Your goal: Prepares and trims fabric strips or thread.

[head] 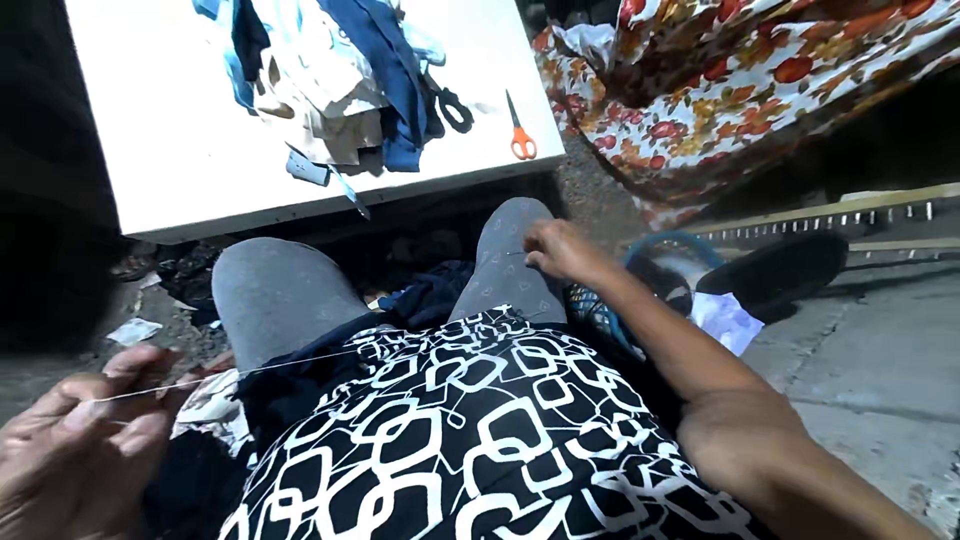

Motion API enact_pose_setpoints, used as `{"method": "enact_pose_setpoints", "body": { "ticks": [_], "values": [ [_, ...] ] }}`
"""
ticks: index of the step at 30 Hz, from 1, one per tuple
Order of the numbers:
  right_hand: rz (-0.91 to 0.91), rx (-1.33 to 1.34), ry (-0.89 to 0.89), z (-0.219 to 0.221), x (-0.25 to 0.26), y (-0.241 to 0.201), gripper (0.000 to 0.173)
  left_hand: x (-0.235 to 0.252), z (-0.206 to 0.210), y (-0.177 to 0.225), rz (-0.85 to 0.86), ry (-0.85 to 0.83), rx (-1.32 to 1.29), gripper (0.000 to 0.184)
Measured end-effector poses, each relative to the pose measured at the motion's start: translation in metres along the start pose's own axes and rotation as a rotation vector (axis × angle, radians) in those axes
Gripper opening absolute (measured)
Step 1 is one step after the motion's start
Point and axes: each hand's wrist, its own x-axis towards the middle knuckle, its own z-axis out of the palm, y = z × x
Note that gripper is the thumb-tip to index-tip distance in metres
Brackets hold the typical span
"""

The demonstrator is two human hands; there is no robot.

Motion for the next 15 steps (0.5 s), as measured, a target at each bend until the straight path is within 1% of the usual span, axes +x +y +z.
{"method": "enact_pose_setpoints", "body": {
  "ticks": [1,2,4,6,8,10,11,13,14,15],
  "values": [
    [0.022,0.12,0.039,0.035,-0.003,0.022,0.017,0.002,0.002,0.002,0.019,-0.034,0.001,0.013],
    [0.128,0.148,-0.06,0.05,0.0,0.03,0.015,0.004,0.006,0.003,0.037,-0.058,-0.003,0.014],
    [0.253,0.138,-0.155,0.057,0.008,0.029,0.014,0.005,0.021,0.01,0.064,-0.082,0.008,0.014],
    [0.278,0.08,-0.198,0.055,0.011,0.021,0.014,0.002,0.034,0.018,0.077,-0.11,0.037,0.012],
    [0.246,0.013,-0.202,0.058,0.011,0.013,0.019,-0.004,0.057,0.03,0.085,-0.087,0.069,0.013],
    [0.221,-0.029,-0.179,0.062,0.009,0.007,0.023,-0.01,0.074,0.04,0.121,-0.088,0.015,0.014],
    [0.228,-0.005,-0.159,0.065,0.009,0.009,0.024,-0.012,0.078,0.044,0.148,-0.088,-0.049,0.014],
    [0.337,0.213,-0.107,0.062,0.007,0.019,0.02,-0.017,0.079,0.052,0.205,-0.103,-0.205,0.011],
    [0.432,0.392,-0.041,0.057,0.003,0.028,0.019,-0.019,0.077,0.055,0.228,-0.119,-0.264,0.01],
    [0.518,0.599,0.086,0.052,-0.004,0.039,0.021,-0.019,0.074,0.059,0.244,-0.134,-0.302,0.01]
  ]
}}
